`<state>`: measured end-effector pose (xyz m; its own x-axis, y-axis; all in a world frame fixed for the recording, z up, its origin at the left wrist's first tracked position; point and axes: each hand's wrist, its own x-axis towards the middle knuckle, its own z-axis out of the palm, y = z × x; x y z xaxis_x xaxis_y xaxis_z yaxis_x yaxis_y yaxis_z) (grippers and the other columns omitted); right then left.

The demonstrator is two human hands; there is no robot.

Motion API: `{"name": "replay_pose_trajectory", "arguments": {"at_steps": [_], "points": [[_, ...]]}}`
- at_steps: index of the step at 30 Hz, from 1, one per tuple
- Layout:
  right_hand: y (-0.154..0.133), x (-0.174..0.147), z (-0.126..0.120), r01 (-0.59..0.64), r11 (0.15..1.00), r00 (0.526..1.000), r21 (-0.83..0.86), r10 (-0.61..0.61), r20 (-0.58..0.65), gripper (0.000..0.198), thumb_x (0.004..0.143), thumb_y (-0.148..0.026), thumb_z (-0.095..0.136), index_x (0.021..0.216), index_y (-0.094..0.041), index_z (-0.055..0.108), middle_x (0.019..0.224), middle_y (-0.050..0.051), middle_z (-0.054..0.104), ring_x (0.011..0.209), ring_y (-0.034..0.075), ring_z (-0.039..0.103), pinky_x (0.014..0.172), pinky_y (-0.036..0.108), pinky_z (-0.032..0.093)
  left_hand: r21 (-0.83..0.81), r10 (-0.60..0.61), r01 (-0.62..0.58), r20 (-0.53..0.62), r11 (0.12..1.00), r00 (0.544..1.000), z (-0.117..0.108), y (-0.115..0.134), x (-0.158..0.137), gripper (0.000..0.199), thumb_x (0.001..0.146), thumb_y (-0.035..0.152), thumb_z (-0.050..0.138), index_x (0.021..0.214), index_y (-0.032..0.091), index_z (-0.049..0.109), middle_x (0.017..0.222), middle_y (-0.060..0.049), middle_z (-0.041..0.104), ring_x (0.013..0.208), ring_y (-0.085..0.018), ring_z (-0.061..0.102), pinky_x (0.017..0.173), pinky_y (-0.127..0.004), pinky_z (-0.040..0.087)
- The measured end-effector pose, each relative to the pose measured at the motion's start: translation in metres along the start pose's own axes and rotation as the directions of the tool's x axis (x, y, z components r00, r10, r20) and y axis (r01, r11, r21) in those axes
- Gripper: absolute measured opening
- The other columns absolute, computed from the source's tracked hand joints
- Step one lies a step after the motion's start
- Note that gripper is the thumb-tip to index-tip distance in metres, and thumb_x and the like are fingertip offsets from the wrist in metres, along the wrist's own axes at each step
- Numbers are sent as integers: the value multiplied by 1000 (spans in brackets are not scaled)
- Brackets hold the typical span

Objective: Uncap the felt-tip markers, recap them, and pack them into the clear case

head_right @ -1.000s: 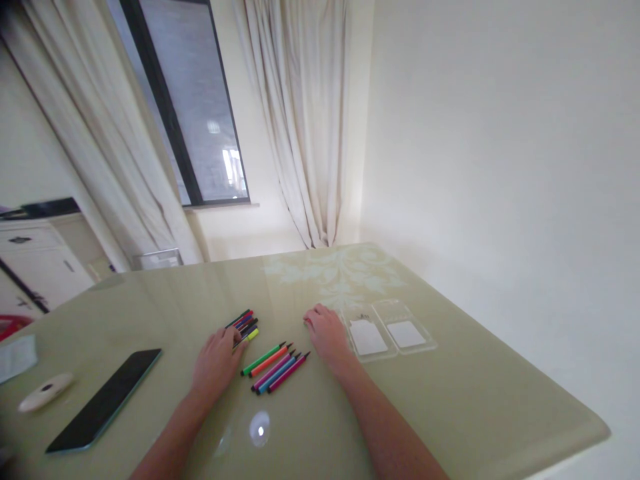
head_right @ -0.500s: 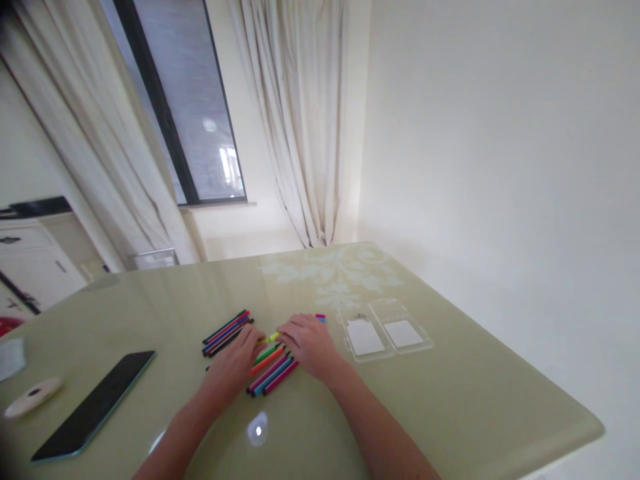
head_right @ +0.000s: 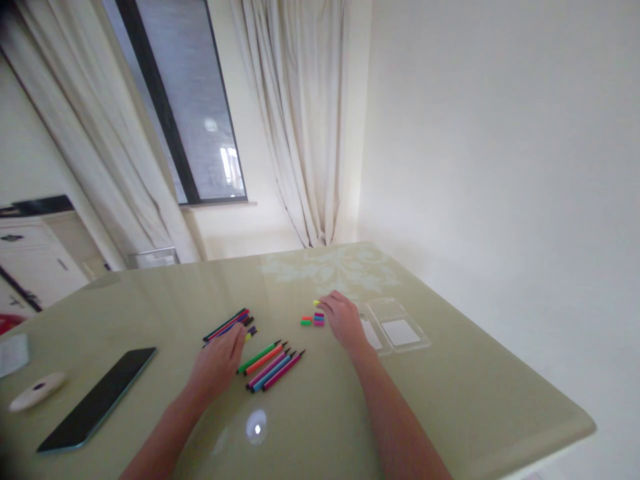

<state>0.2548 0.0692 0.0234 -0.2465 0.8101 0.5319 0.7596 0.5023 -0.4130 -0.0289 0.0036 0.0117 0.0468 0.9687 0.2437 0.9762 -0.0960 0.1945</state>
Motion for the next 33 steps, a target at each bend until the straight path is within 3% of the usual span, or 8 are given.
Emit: {"name": "replay_pose_trajectory", "arguments": {"at_steps": [2,4,8,12,18,23,28,33], "points": [[9,0,-1,-101,995,994,7,101,-39,25,102,-25,52,100,-21,77,98,5,70,93,18,66,86,29,48,-10,-91,91,-20,996,996,1,-11,1,33,107,33,26,105,22,57,103,-9,72,90,-23,70,72,-30,47],[7,-2,6,-98,995,994,-19,99,45,25,101,-26,54,95,-23,78,98,5,70,92,18,66,85,29,48,-8,-107,107,-10,994,994,3,-15,1,31,107,32,27,107,22,56,111,-9,70,93,-24,70,74,-32,48],[-10,-6,28,6,996,968,-92,17,249,15,97,-28,63,97,-24,78,99,5,72,96,20,65,87,31,45,-41,30,-29,8,999,1000,10,-12,1,26,104,28,33,102,22,57,110,-8,67,100,-22,67,84,-32,48],[-18,-6,36,25,991,952,-134,17,306,10,95,-28,67,93,-21,74,99,5,73,99,22,65,89,32,43,-102,108,-106,9,989,994,11,-9,0,23,102,28,38,96,22,59,104,-7,66,102,-22,63,91,-34,46],[-12,-2,38,-16,967,966,-253,81,246,12,97,-26,61,97,-21,72,104,7,70,103,23,62,88,33,42,-258,174,-147,86,955,981,9,8,-7,41,104,49,35,92,21,63,99,-8,66,96,-24,63,87,-37,47],[-10,-1,39,-57,956,965,-287,127,230,15,98,-25,58,98,-21,72,104,8,69,102,24,62,89,33,42,-214,155,-150,5,965,988,25,31,-20,61,92,68,50,124,18,61,128,-16,62,124,-34,54,106,-48,40],[-10,-3,33,-112,968,980,-225,145,136,16,99,-27,57,98,-22,72,103,7,70,99,23,63,86,32,42,-164,183,-175,37,971,982,41,39,-27,61,91,64,52,129,18,60,131,-17,60,126,-35,51,109,-49,38],[-7,-3,27,-169,966,980,-197,186,66,20,100,-24,53,97,-21,72,102,8,71,100,22,63,86,31,41,-182,192,-184,29,966,981,30,35,-21,61,92,67,50,128,19,59,129,-15,61,125,-34,53,106,-46,41]]}}
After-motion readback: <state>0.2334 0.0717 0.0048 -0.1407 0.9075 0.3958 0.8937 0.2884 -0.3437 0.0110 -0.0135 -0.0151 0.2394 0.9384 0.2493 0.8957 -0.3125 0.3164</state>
